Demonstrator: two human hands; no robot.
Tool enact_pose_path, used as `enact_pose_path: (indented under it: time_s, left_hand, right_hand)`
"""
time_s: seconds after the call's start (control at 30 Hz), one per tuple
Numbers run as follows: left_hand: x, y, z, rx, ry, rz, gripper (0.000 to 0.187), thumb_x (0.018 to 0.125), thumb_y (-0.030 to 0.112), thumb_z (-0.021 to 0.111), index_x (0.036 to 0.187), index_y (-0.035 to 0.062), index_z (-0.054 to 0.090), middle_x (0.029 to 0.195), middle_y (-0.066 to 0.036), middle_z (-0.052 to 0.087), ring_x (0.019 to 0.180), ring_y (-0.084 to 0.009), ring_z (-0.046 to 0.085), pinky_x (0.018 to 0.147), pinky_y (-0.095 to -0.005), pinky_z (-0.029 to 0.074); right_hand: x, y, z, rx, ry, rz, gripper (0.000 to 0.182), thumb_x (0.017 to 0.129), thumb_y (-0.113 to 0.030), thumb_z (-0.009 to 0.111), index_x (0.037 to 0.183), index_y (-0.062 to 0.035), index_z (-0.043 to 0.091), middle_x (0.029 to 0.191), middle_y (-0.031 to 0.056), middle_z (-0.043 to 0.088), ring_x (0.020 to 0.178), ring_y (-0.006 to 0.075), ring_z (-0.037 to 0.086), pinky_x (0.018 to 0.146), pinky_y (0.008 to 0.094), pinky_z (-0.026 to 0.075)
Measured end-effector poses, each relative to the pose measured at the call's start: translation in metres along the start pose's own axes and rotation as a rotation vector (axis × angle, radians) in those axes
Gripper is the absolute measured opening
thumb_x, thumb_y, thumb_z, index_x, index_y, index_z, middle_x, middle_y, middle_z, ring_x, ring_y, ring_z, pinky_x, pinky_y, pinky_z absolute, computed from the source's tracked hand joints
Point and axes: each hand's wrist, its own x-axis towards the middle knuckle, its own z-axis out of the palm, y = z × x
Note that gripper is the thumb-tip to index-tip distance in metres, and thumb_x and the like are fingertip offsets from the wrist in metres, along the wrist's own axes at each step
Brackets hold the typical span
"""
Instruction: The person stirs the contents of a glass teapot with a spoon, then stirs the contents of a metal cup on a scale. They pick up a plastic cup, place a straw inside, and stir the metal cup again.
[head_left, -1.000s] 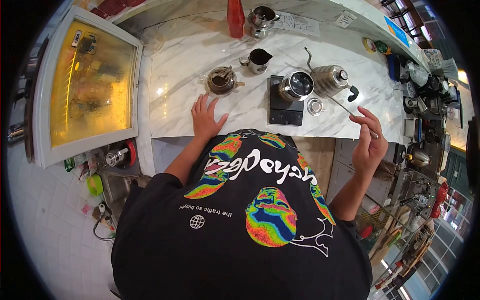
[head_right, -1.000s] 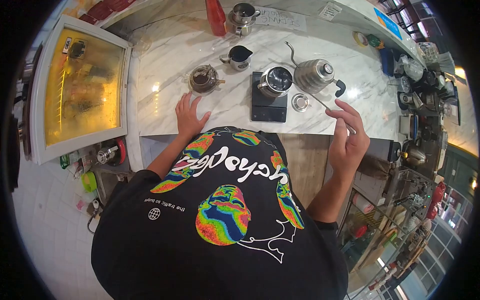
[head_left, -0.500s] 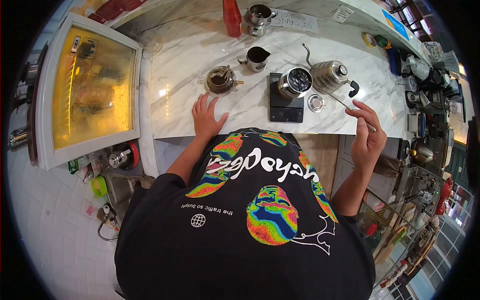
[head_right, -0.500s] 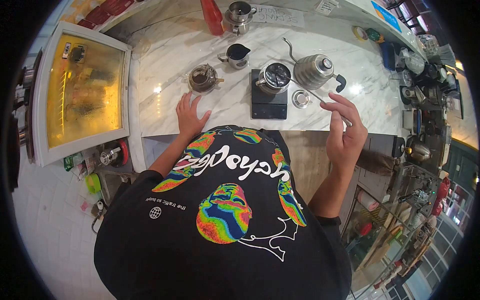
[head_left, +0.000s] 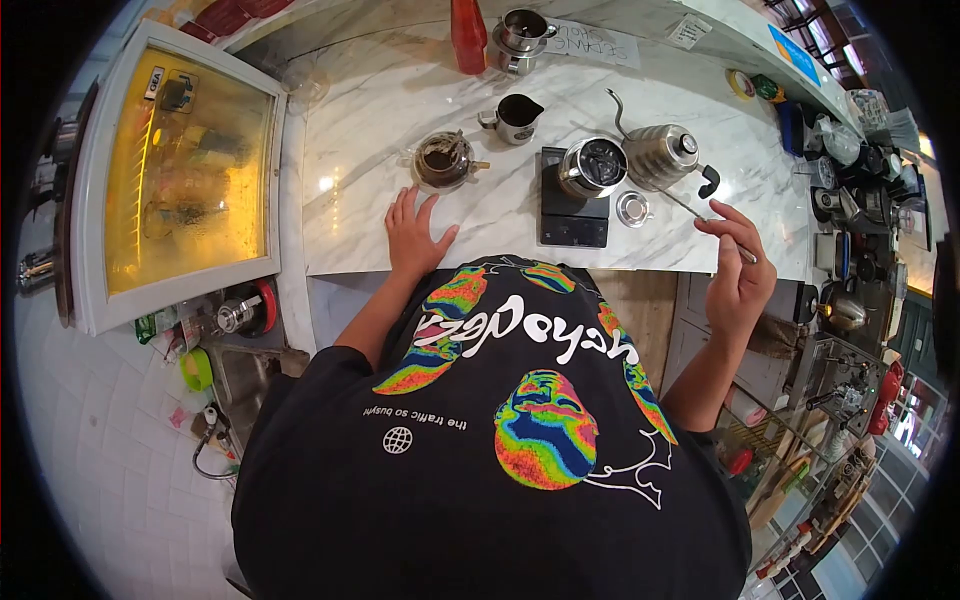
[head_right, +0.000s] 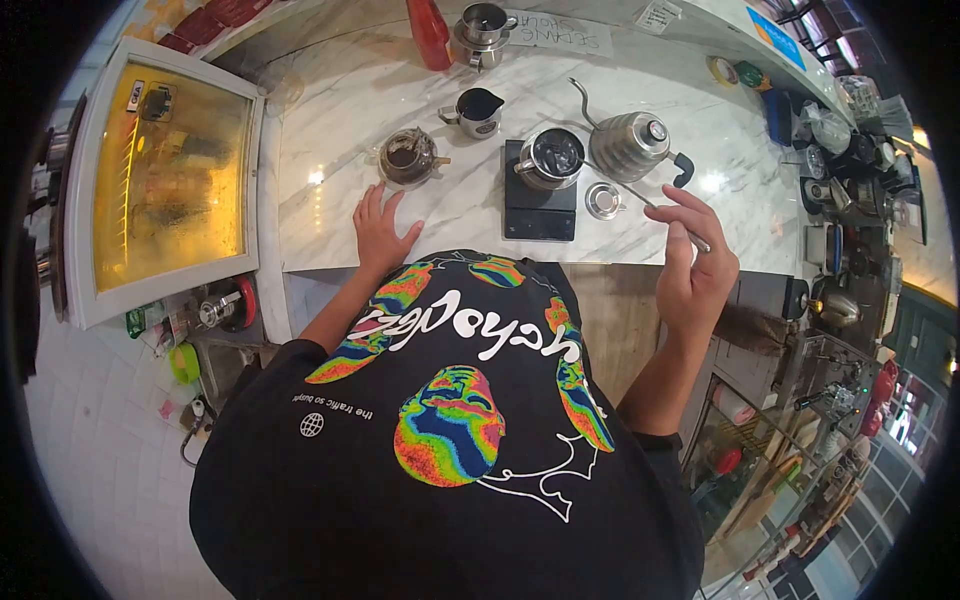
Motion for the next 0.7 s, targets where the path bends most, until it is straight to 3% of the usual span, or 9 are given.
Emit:
enact_pose_path:
  time_s: [0.4,0.7]
  left_hand:
    - [0.000,0.000,-0.001,-0.011,-0.006,-0.004,0.068,0.086,0.047,0.079,0.140,0.0113,0.060,0.157,-0.019,0.044,0.151,-0.0400,0.035,0.123,-0.0574,0.024]
    - [0.001,-0.001,-0.001,-0.011,0.000,-0.001,0.068,0.086,0.047,0.079,0.140,0.0111,0.060,0.157,-0.019,0.044,0.150,-0.0404,0.035,0.122,-0.0578,0.025]
  right_hand:
    - [-0.003,-0.008,0.001,0.007,-0.017,0.051,0.023,0.096,0.004,0.052,0.104,0.0049,0.074,0.120,0.0226,0.075,0.111,0.0254,0.072,0.099,0.0340,0.052]
    - [-0.001,-0.005,-0.011,-0.025,-0.021,0.031,0.023,0.096,0.005,0.051,0.103,0.0050,0.073,0.118,0.0217,0.075,0.115,0.0271,0.071,0.105,0.0378,0.050]
